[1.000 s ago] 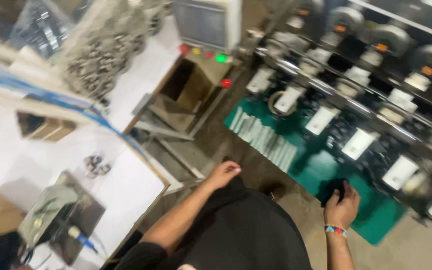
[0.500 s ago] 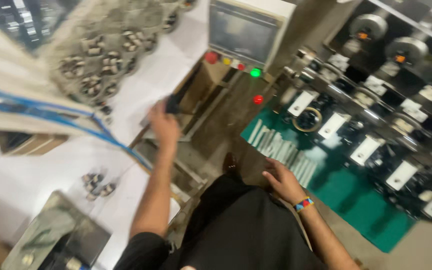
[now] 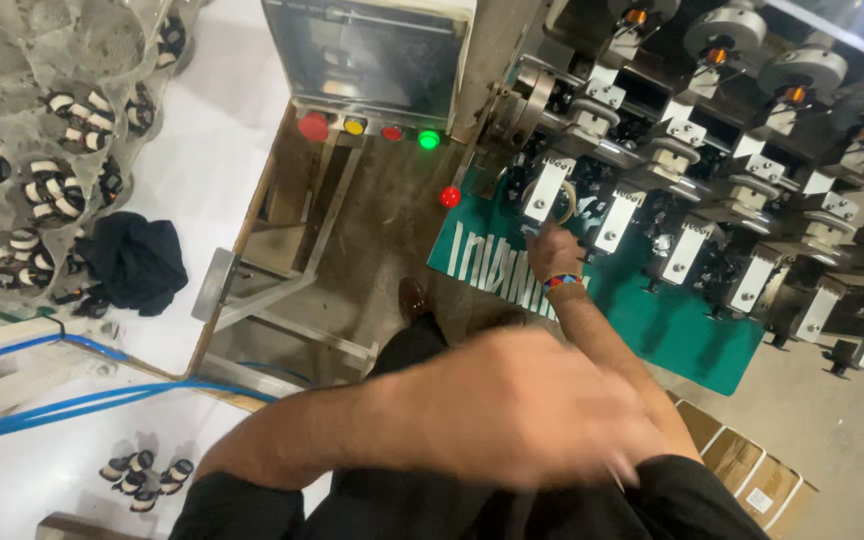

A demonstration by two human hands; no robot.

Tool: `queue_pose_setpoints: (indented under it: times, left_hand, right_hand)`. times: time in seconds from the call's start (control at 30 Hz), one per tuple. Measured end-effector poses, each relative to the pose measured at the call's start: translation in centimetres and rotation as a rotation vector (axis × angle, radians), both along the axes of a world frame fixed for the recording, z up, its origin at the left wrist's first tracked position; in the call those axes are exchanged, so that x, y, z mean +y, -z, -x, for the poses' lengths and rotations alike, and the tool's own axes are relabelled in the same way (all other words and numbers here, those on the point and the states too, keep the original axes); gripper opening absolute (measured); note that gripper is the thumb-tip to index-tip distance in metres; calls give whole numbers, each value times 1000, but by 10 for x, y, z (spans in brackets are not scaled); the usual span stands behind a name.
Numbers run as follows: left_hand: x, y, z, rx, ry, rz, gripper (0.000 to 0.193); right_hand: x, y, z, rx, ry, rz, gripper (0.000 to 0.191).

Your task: The person sits at a multi-station bench machine and assembles small black strap components, placing parts into the machine fixtures and arranging white elastic strips on the green work mat. They use scissors to trim a strip, operate the machine lever, and wipe parts with a black cloth.

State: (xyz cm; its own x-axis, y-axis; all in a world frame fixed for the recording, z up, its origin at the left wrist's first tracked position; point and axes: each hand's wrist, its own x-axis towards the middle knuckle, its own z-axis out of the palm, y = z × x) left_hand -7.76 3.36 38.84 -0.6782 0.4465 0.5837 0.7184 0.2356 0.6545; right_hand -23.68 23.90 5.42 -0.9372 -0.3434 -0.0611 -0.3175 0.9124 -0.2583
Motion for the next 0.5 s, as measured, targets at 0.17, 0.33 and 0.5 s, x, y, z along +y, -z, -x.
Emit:
queue_pose_setpoints:
  times: [0.17, 0.33, 0.5]
  left_hand:
    - [40, -43, -39, 1, 69, 345, 24]
    - [33, -43, -45, -82, 68, 488, 22]
    - [24, -42, -43, -19, 125, 471, 22]
  right_hand:
    - [-9, 11, -1, 1, -32, -106, 28]
    - [2, 7, -2, -163, -8, -193, 23]
    - [5, 14, 0, -209, 7, -121, 26]
